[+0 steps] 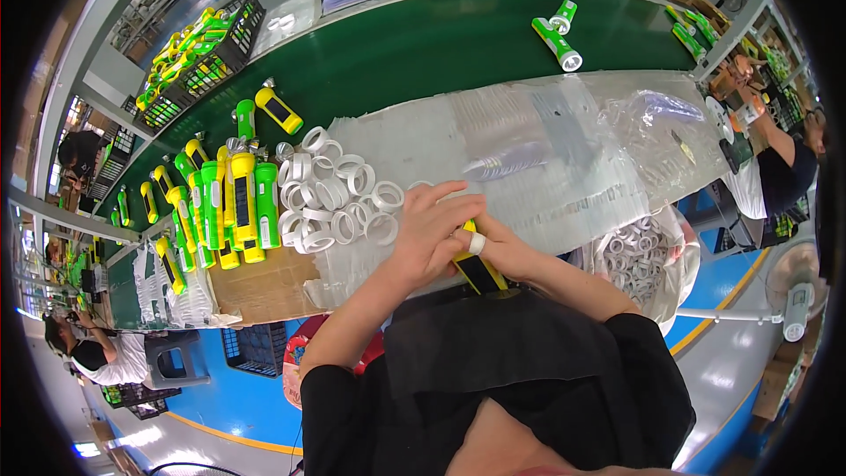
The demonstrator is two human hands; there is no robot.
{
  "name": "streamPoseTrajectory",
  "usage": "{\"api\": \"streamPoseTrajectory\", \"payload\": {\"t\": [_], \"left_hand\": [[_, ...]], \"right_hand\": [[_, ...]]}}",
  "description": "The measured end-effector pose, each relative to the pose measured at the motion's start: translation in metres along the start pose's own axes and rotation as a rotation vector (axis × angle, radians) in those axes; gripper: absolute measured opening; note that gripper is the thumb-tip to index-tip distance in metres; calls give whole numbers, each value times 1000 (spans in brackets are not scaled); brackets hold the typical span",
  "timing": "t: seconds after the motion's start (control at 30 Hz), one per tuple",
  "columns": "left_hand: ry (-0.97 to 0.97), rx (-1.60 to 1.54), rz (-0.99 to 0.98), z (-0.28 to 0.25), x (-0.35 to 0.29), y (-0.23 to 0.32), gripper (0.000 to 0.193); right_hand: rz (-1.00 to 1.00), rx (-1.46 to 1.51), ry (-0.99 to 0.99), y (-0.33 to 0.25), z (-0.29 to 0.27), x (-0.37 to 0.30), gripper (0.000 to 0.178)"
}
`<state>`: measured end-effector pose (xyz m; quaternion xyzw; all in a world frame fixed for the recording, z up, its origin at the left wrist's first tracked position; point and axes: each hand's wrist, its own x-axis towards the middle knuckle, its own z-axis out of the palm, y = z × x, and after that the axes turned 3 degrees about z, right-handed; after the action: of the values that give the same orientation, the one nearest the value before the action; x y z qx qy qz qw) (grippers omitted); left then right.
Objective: Manually assembling plastic flashlights by attaching lens caps and internal components at an assembly line.
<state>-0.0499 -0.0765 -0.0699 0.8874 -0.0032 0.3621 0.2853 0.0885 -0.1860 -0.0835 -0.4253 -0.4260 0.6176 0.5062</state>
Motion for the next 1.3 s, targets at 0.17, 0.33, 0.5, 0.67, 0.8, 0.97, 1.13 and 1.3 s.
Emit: {"api": "streamPoseTrajectory", "payload": {"t": [0.17, 0.33, 0.5, 0.67, 0.8, 0.97, 1.13, 1.3], "left_hand": [[113, -222, -202, 22, 13, -16, 43], [13, 288, -362, 53, 16, -63, 60], [-89, 233, -368, 57, 17, -82, 56], [10, 110, -355, 43, 17, -74, 52], [52, -178, -298, 18, 28, -11, 44], [10, -29, -181, 14, 14, 10, 39], [75, -79, -55, 9, 5, 7, 33], [162, -60, -95, 25, -7, -3, 28]], "right_hand": [[-79, 198, 110, 1, -19, -21, 42], [-114, 193, 245, -3, -33, -41, 53], [-125, 191, 314, -1, -37, -48, 51], [-119, 181, 295, -7, -34, -42, 50], [-106, 242, 203, -11, -34, -32, 41], [-77, 162, 156, -21, -18, -18, 41], [-77, 92, 51, -12, -12, -9, 40], [25, 240, 76, 1, -4, -6, 44]]}}
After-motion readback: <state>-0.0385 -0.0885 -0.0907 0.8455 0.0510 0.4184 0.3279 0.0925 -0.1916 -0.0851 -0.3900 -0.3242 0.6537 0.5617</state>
